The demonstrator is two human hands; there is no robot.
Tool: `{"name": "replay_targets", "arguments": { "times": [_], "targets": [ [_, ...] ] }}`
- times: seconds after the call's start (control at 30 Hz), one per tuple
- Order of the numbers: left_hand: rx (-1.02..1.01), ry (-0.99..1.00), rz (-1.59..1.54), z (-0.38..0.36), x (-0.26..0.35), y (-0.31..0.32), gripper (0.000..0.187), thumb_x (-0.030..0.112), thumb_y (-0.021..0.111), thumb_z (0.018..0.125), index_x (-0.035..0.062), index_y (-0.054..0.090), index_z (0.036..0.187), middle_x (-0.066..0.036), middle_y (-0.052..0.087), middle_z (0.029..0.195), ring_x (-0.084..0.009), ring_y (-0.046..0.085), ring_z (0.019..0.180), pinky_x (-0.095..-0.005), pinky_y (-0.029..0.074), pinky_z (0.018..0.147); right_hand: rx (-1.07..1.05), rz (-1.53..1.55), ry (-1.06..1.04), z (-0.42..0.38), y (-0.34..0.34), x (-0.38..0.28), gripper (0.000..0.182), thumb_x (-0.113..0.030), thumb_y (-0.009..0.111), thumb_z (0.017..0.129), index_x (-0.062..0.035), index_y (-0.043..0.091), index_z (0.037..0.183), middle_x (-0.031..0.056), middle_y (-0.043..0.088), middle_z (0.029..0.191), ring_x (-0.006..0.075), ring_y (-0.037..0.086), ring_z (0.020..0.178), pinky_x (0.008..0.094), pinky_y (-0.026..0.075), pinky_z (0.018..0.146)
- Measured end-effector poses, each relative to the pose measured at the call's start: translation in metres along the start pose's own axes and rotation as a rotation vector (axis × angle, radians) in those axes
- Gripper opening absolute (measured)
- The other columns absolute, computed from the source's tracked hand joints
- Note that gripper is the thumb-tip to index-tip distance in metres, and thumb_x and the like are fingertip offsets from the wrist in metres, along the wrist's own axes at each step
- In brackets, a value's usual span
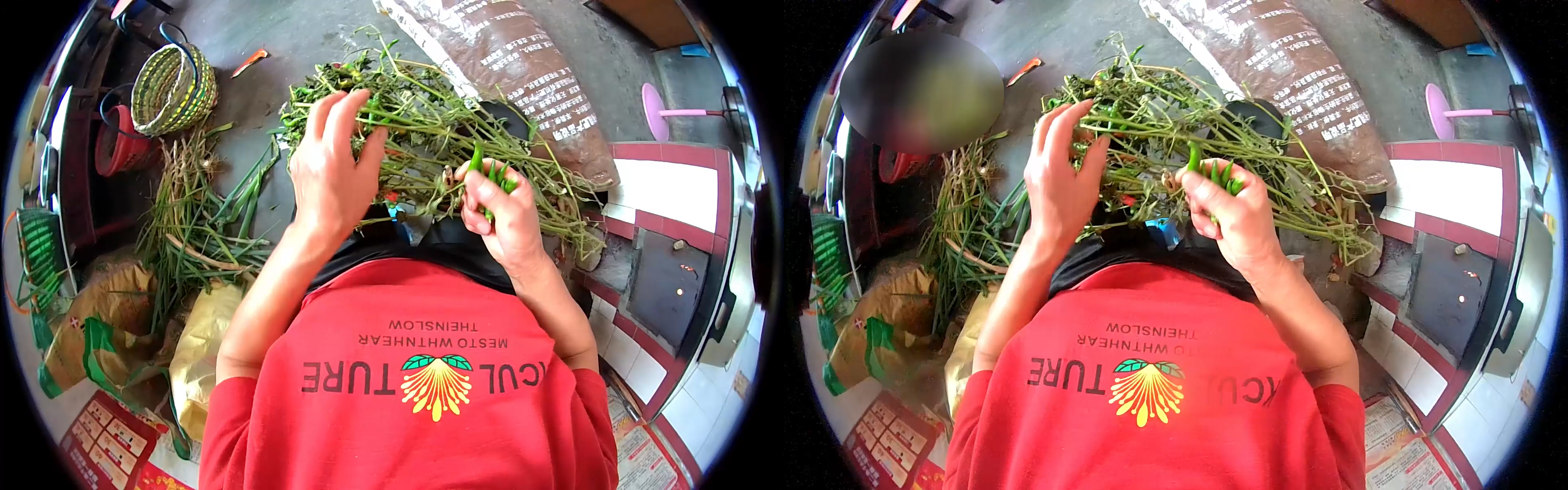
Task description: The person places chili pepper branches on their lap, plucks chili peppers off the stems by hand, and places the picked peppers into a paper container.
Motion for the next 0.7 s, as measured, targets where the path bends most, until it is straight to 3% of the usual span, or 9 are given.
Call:
{"name": "replay_targets", "arguments": {
  "times": [0.07,0.1,0.13,0.2,0.23,0.4,0.43,0.7],
  "targets": [
    [0.064,0.367,0.055,-0.007,0.033,-0.008,0.036,0.0,0.064,0.072,0.0042,0.059,0.108,-0.015,0.053,0.118,-0.0263,0.056,0.1,-0.0357,0.046,0.083,0.114,0.092,0.045,0.002,-0.003,-0.001,0.011,-0.011,0.059,0.085,-0.0021,0.06,0.092,-0.0018,0.049,0.06,0.0043,0.036,0.043,0.0175,0.029,0.039],
    [-0.035,0.374,-0.069,-0.008,0.041,-0.005,0.039,0.0,0.065,0.07,0.005,0.059,0.108,-0.015,0.054,0.116,-0.0295,0.052,0.108,-0.0368,0.044,0.088,0.091,0.116,0.067,0.002,0.0,-0.001,0.012,-0.011,0.059,0.085,-0.0025,0.06,0.093,-0.0017,0.049,0.061,0.0043,0.036,0.042,0.0173,0.029,0.038],
    [-0.16,0.361,-0.207,-0.01,0.041,0.007,0.039,0.004,0.064,0.074,0.0041,0.057,0.113,-0.013,0.057,0.114,-0.0239,0.055,0.103,-0.0344,0.044,0.087,0.067,0.141,0.092,0.002,0.003,0.0,0.012,-0.012,0.059,0.085,-0.0028,0.06,0.094,-0.0016,0.049,0.061,0.0043,0.036,0.042,0.0171,0.028,0.038],
    [-0.673,-0.141,-0.641,-0.019,0.026,0.047,0.04,0.01,0.062,0.081,0.0007,0.054,0.119,-0.011,0.06,0.111,-0.0158,0.055,0.1,-0.0303,0.044,0.086,0.043,0.157,0.111,0.002,0.008,0.001,0.013,-0.012,0.058,0.086,-0.0036,0.06,0.095,-0.0014,0.05,0.061,0.0043,0.036,0.041,0.0168,0.028,0.036],
    [-0.797,-0.247,-0.706,-0.027,0.02,0.061,0.042,0.014,0.059,0.086,-0.0028,0.049,0.123,-0.01,0.06,0.111,-0.0104,0.053,0.098,-0.0269,0.045,0.083,0.046,0.151,0.103,0.003,0.009,0.001,0.013,-0.012,0.058,0.086,-0.004,0.06,0.096,-0.0014,0.05,0.061,0.0042,0.036,0.04,0.0167,0.027,0.036],
    [-0.834,-0.381,-0.896,-0.031,0.016,0.074,0.026,0.017,0.062,0.085,-0.0021,0.064,0.102,-0.002,0.065,0.083,-0.005,0.054,0.076,-0.0231,0.046,0.069,0.074,0.068,0.167,0.002,0.007,0.008,0.014,-0.012,0.059,0.085,-0.0062,0.06,0.097,-0.0024,0.051,0.06,0.0027,0.036,0.038,0.0156,0.026,0.034],
    [-0.826,-0.359,-0.778,-0.029,0.015,0.073,0.021,0.015,0.062,0.084,-0.0018,0.066,0.095,-0.001,0.063,0.077,-0.0041,0.052,0.07,-0.0231,0.045,0.063,0.081,0.05,0.178,0.002,0.007,0.007,0.014,-0.012,0.06,0.084,-0.0065,0.06,0.097,-0.0035,0.05,0.059,0.0016,0.035,0.038,0.0151,0.026,0.034],
    [-0.857,-0.328,-0.591,-0.031,0.005,0.079,0.019,0.013,0.062,0.08,-0.0031,0.065,0.089,-0.001,0.06,0.069,-0.0051,0.051,0.065,-0.0243,0.043,0.058,0.121,-0.052,0.088,0.001,-0.003,-0.002,0.012,-0.011,0.064,0.081,-0.0053,0.061,0.092,-0.0049,0.049,0.061,0.0004,0.036,0.043,0.0152,0.026,0.037]
  ]
}}
Point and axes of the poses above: each hand's wrist, its own z-axis towards the middle knuckle, its own y-axis out of the palm, x = y × z, the point moved 8 cm from there along z, towards the middle knuckle
